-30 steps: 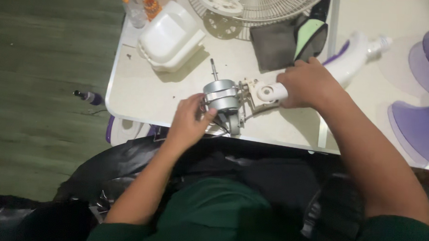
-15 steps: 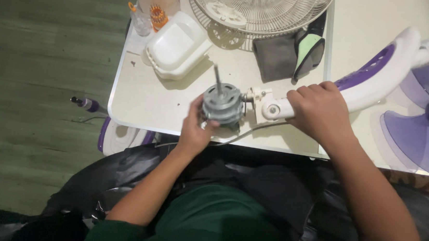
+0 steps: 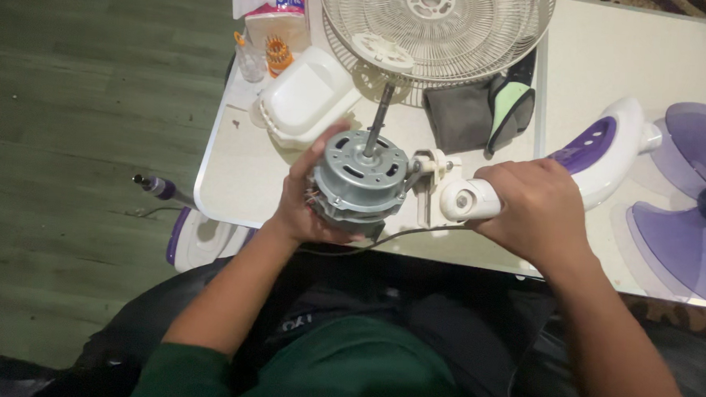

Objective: The person uses a screwdriver to tighten screws on the motor housing of a disassembled electric fan, repeatedly adjusting the fan neck and motor to align and secure the components.

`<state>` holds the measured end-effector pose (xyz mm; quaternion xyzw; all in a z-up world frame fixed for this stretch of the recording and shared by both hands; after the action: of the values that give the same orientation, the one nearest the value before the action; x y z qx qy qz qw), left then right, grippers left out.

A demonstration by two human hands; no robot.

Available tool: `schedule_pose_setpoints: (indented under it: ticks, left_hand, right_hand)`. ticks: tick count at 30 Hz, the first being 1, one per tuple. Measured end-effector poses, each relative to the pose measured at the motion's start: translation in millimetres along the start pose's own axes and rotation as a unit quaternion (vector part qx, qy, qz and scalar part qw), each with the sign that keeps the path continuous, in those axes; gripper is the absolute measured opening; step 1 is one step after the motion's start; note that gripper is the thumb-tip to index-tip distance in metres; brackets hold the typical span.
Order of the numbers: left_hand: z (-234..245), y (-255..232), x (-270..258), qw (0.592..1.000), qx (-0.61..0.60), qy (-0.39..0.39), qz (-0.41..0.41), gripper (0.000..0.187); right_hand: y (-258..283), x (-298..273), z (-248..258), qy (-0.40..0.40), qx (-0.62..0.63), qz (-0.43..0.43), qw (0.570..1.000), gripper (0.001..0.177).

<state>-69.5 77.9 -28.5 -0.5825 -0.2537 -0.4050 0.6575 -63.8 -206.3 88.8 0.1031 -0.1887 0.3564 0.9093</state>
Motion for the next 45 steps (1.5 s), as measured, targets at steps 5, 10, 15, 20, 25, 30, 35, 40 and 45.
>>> schedule_pose_setpoints:
  ticks: [5,10,15,20,25,30,35,40,45]
  left_hand:
    - [-17,-8,-13,0.984,-0.109,-0.101,0.102,0.125]
    - [-41,-21,-27,0.966,-0.055,-0.175,0.185,0.117]
    - [-55,-39,-27,0.947,-0.107,-0.224,0.202,0.114]
    - [-65,-51,-13,0.929,-0.136,-0.255,0.233,0.110]
    - [-72,-67,-3,0.926,-0.154,-0.259,0.227,0.108]
    - [-71,-74,3,0.937,-0.115,-0.237,0.229,0.108]
    - [-73,-84,9,0.943,-0.101,-0.222,0.226,0.108]
    - [-83,-99,7,0.943,-0.098,-0.226,0.225,0.106]
    - [-78,-88,9,0.932,-0.124,-0.244,0.239,0.106]
  right_hand:
    - [14,3,9,-0.056,-0.076,-0.023,0.995,0.032]
    - [13,5,15,-0.095,-0.164,-0.009,0.982,0.021]
    - [11,5,9,-0.105,-0.170,-0.001,0.980,0.018]
    - [7,0,0,-0.106,-0.159,-0.019,0.981,0.020]
    - [3,-7,-6,-0.124,-0.156,-0.030,0.979,0.017]
    - [-1,-12,-7,-0.131,-0.141,-0.031,0.981,0.017]
    - [0,-16,-10,-0.155,-0.148,-0.033,0.976,0.013]
    - [-3,-18,-14,-0.167,-0.148,-0.030,0.974,0.011]
    - [-1,-19,-14,-0.139,-0.144,-0.031,0.979,0.015]
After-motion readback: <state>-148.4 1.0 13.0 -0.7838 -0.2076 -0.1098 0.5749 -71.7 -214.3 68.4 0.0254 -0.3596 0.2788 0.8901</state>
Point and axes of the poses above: each hand's wrist, its own x-axis towards the middle knuckle, its own z-axis out of the back of the hand, y = z × x, the point moved 3 cm from there along x, towards the middle knuckle, and after that the axes turned 5 degrees about y, right-handed, at the moved point
